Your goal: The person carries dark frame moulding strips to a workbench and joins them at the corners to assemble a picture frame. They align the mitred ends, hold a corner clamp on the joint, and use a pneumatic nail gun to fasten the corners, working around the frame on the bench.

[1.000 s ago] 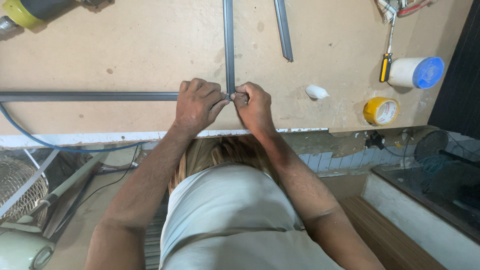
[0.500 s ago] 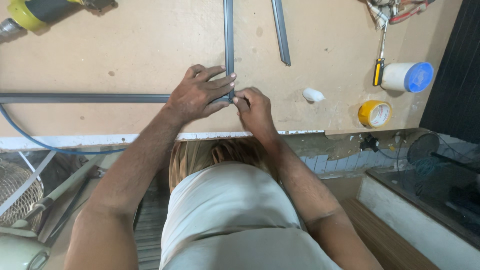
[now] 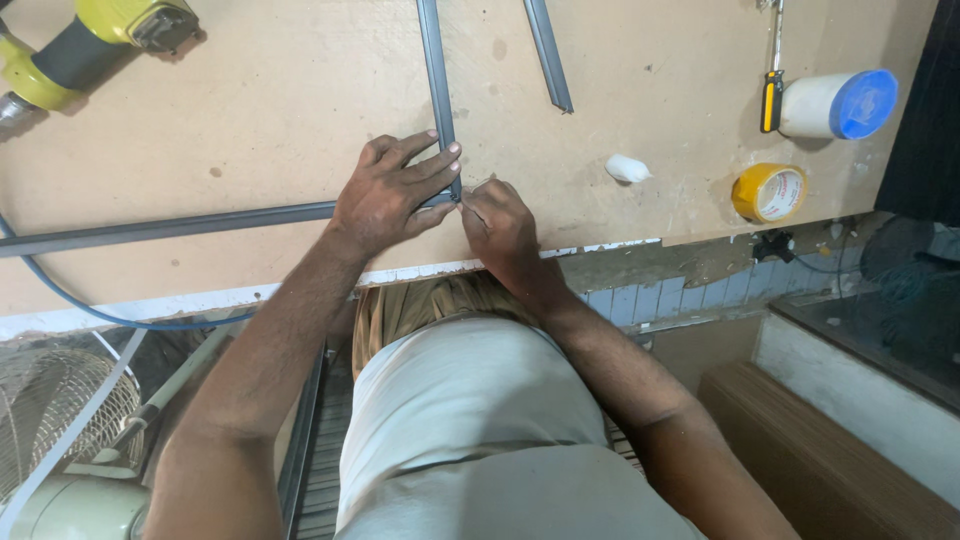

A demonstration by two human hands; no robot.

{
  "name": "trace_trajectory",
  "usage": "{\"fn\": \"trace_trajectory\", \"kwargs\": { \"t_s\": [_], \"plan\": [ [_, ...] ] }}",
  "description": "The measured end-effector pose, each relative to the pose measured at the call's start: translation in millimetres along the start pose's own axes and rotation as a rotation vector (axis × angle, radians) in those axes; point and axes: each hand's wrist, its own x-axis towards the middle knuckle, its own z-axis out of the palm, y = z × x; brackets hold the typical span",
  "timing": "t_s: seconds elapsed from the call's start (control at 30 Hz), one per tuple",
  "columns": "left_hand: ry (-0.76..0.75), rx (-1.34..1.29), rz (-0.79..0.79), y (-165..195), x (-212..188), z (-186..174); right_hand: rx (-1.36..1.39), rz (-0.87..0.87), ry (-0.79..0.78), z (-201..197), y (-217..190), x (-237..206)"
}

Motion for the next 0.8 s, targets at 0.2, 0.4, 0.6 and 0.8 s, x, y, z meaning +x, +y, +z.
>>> {"fn": "trace_trajectory", "kwargs": {
  "t_s": [0.2, 0.4, 0.6, 0.8],
  "plan": [
    [0.026, 0.042, 0.003, 6, 2, -4, 0.008, 0.031, 0.021, -3, -6, 3],
    [0.112, 0.083, 0.014, 9, -8, -15, -0.020, 0.013, -0.035, -4, -25, 2],
    [0.190, 0.049, -0.002, -4, -29, -27, -0.293, 0.094, -0.145, -14, -53, 23],
    [0.183, -0.096, -0.063, -19, -43, -31, -0.206, -0.120, -0.259, 15, -108, 117]
  ]
}}
